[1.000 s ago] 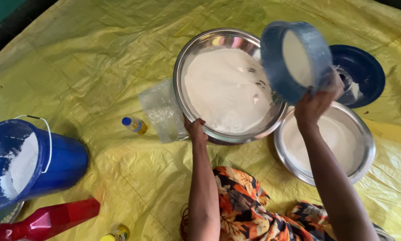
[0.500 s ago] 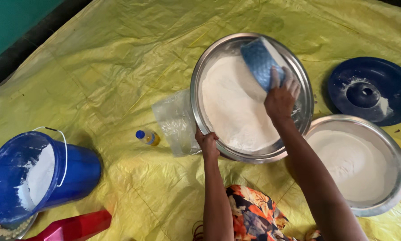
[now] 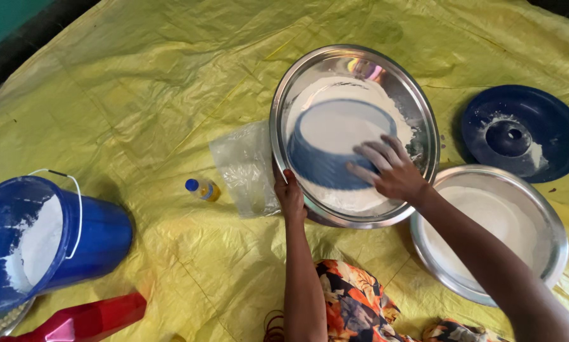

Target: The person sits on a yellow tarp and repeatedly scoops white powder from a large metal bowl into a blue sieve, then shakes the sieve over a second metal bowl to sift the powder. The person continues this cycle until the large bowl is empty, then scrapes the remaining powder into the sieve.

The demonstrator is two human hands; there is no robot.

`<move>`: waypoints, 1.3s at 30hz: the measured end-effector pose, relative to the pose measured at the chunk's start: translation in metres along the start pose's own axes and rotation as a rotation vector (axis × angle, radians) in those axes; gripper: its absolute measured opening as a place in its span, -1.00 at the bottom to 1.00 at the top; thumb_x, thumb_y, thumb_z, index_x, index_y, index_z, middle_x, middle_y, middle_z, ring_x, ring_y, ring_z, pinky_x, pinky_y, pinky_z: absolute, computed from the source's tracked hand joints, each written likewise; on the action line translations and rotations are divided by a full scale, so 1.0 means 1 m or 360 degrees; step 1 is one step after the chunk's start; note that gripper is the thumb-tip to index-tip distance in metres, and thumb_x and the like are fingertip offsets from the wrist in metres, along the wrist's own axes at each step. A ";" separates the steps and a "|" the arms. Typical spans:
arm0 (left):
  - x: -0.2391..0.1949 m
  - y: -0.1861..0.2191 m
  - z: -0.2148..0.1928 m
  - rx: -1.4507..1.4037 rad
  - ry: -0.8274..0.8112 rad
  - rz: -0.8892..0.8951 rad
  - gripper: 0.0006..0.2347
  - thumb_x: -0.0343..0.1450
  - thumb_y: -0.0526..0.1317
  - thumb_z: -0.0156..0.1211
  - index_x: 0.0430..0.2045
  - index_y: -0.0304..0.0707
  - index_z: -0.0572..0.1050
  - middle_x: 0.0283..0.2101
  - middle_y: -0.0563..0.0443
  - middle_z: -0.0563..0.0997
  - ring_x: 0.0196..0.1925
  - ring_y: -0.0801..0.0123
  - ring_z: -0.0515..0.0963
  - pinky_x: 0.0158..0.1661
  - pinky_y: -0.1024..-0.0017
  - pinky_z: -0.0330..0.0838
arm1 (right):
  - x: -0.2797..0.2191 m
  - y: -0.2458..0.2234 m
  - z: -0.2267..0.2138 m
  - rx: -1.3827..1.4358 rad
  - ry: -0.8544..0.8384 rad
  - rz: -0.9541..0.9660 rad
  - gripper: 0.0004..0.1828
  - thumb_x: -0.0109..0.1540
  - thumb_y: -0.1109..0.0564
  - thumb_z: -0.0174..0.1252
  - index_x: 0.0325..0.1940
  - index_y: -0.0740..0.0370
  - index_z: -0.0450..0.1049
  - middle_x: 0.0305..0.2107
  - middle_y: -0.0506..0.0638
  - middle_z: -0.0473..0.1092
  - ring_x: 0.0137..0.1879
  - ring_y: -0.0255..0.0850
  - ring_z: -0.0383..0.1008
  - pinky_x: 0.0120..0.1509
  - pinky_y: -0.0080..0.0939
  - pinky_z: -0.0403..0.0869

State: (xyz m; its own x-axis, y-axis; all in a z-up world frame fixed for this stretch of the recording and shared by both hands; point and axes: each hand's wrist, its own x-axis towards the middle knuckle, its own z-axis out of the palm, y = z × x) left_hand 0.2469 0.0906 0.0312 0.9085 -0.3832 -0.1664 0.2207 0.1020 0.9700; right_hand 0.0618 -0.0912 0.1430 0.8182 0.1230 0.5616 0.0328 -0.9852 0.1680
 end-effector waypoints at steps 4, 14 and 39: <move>-0.002 0.000 0.000 -0.0080 -0.0011 0.0155 -0.38 0.52 0.12 0.06 0.46 -0.19 0.20 -0.32 0.18 0.50 -0.41 0.63 0.22 -0.35 0.56 0.23 | -0.043 -0.006 -0.023 0.0133 -0.0044 -0.0089 -0.30 0.14 0.17 0.17 0.35 -0.25 0.27 0.24 0.09 0.27 0.34 0.04 0.30 0.45 0.29 0.31; 0.000 0.001 0.002 -0.0225 -0.0143 0.0338 -0.28 0.39 0.04 0.33 0.41 -0.31 0.18 0.27 0.01 0.48 0.18 0.41 0.48 0.13 0.45 0.35 | -0.032 0.050 -0.028 0.0051 0.0532 0.0408 -0.30 0.14 0.29 0.33 0.33 0.06 0.29 0.16 0.23 0.31 0.24 0.26 0.37 0.37 0.36 0.39; 0.003 -0.019 -0.001 -0.0340 -0.0114 0.0297 -0.45 0.40 -0.23 0.36 0.30 -0.36 0.34 0.06 0.10 0.60 0.00 0.49 0.51 0.06 0.50 0.38 | -0.121 -0.012 -0.016 0.0189 0.0512 0.1088 -0.34 0.22 0.32 0.26 0.38 0.10 0.25 0.19 0.35 0.33 0.25 0.25 0.38 0.17 0.17 0.43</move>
State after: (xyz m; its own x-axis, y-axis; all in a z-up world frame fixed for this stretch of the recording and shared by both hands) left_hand 0.2458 0.0882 0.0124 0.9148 -0.4028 0.0315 0.1290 0.3649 0.9221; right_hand -0.0464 -0.0918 0.0859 0.4717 -0.5080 0.7207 -0.3441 -0.8586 -0.3800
